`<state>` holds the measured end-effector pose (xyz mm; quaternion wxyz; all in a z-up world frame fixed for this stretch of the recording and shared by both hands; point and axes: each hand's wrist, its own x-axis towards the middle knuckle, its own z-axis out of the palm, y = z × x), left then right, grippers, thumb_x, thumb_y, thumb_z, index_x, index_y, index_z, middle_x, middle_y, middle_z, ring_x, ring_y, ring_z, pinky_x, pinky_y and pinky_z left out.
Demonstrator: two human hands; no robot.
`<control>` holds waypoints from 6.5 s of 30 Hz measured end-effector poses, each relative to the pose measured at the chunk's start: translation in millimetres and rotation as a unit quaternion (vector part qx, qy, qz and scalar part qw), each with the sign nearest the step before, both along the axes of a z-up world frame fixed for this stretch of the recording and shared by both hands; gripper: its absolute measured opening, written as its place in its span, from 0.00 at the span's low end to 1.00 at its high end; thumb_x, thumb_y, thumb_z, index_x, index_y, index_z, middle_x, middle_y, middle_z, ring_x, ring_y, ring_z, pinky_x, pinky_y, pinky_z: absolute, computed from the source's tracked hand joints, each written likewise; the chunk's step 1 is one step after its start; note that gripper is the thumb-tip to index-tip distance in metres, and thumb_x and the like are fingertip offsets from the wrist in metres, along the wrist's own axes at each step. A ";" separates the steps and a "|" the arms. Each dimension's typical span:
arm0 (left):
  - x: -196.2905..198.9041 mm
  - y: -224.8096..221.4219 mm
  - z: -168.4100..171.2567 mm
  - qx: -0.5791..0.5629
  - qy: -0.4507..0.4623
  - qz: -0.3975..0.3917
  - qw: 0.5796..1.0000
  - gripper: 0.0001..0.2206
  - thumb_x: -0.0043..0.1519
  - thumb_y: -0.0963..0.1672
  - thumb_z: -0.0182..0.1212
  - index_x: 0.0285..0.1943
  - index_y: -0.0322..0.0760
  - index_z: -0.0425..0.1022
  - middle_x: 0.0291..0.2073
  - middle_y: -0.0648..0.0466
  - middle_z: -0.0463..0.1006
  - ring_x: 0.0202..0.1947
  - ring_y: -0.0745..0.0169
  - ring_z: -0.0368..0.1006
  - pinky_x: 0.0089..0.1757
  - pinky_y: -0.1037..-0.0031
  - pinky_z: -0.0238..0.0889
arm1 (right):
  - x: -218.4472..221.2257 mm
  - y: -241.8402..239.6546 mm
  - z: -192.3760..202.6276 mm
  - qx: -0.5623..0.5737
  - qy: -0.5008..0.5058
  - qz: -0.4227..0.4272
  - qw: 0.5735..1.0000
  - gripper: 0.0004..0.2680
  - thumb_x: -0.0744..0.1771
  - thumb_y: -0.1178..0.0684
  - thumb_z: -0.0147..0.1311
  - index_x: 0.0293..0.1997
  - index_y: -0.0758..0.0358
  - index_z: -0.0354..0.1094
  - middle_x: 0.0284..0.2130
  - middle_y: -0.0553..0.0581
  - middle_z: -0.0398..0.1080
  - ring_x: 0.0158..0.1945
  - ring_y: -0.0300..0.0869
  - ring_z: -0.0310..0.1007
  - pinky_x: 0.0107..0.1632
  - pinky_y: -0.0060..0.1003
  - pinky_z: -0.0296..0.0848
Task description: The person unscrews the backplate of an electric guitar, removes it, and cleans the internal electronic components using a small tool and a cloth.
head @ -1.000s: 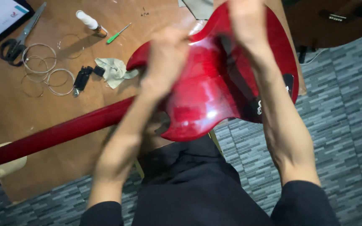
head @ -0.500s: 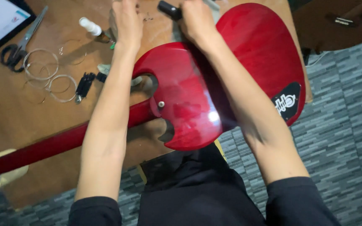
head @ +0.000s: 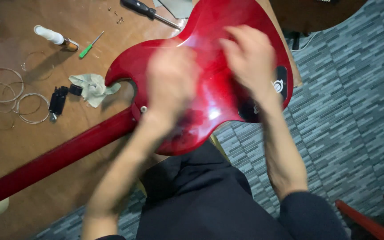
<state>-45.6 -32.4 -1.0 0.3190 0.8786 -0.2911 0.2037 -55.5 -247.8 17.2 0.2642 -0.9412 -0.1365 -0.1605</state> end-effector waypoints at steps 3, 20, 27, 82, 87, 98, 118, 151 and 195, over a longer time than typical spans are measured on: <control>-71.6 -56.8 -12.8 0.091 0.095 -0.063 0.989 0.32 0.50 0.51 0.75 0.61 0.32 0.71 0.61 0.36 0.68 0.65 0.35 0.63 0.59 0.46 0.56 | -82.0 -52.1 -5.5 -0.067 0.081 -0.116 0.988 0.14 0.74 0.54 0.50 0.64 0.76 0.64 0.60 0.74 0.64 0.62 0.64 0.62 0.61 0.57 0.61; -95.0 -63.0 -54.1 0.041 0.195 -0.190 0.961 0.25 0.55 0.48 0.72 0.63 0.40 0.75 0.67 0.50 0.69 0.73 0.53 0.59 0.66 0.59 0.56 | -167.6 -46.7 -35.8 -0.211 -0.063 -0.098 0.970 0.23 0.63 0.33 0.67 0.55 0.61 0.76 0.53 0.55 0.78 0.54 0.46 0.79 0.48 0.37 0.76; -82.8 -62.7 -41.7 0.046 0.143 -0.230 0.962 0.24 0.54 0.45 0.69 0.62 0.43 0.75 0.62 0.50 0.73 0.67 0.51 0.65 0.58 0.58 0.61 | -160.2 -35.2 -29.7 -0.252 -0.224 0.007 0.942 0.11 0.67 0.50 0.56 0.46 0.67 0.78 0.43 0.62 0.79 0.42 0.49 0.81 0.41 0.39 0.77; -174.7 5.9 12.6 -0.557 0.451 0.031 0.697 0.22 0.74 0.49 0.48 0.32 0.34 0.80 0.24 0.51 0.81 0.25 0.68 0.75 0.33 0.76 0.74 | -204.1 107.3 37.7 0.478 0.066 -0.224 0.847 0.09 0.72 0.59 0.48 0.55 0.71 0.73 0.17 0.43 0.57 0.24 0.28 0.55 0.30 0.21 0.60; -160.0 36.6 31.1 -0.691 0.371 0.112 0.610 0.12 0.73 0.46 0.49 0.52 0.33 0.74 0.37 0.38 0.84 0.33 0.54 0.83 0.36 0.71 0.78 | -205.4 94.3 44.4 0.460 0.078 -0.220 0.857 0.08 0.71 0.58 0.51 0.50 0.70 0.76 0.23 0.49 0.69 0.29 0.28 0.60 0.33 0.25 0.65; -173.4 39.9 61.7 -0.718 0.553 -0.326 0.269 0.39 0.63 0.48 0.56 0.80 0.21 0.47 0.76 0.32 0.54 0.71 0.37 0.59 0.65 0.42 0.52 | -193.5 69.4 48.5 0.375 0.089 -0.122 0.915 0.06 0.66 0.62 0.62 0.45 0.70 0.79 0.10 0.48 0.59 0.19 0.29 0.53 0.24 0.25 0.60; -196.4 36.1 89.4 -0.170 0.015 -0.283 0.944 0.08 0.71 0.37 0.57 0.55 0.29 0.80 0.56 0.44 0.81 0.59 0.49 0.79 0.59 0.63 0.68 | -222.7 89.5 78.7 0.625 0.254 -0.181 0.715 0.17 0.69 0.51 0.48 0.60 0.77 0.62 0.50 0.78 0.75 0.46 0.60 0.80 0.52 0.49 0.81; -129.5 20.1 80.5 -0.548 0.412 0.114 0.719 0.27 0.71 0.52 0.45 0.23 0.34 0.77 0.14 0.51 0.77 0.15 0.65 0.72 0.27 0.79 0.67 | -215.7 46.5 57.3 0.289 0.330 0.099 0.893 0.09 0.69 0.52 0.53 0.30 0.60 0.64 0.19 0.44 0.53 0.22 0.35 0.51 0.26 0.35 0.53; 180.0 119.0 -62.0 0.368 0.198 0.230 0.879 0.14 0.52 0.36 0.67 0.46 0.38 0.82 0.40 0.42 0.81 0.40 0.36 0.81 0.37 0.51 0.76 | -186.9 23.5 2.6 0.490 0.245 -0.212 0.809 0.06 0.68 0.59 0.56 0.47 0.70 0.76 0.25 0.60 0.76 0.20 0.34 0.67 0.24 0.24 0.67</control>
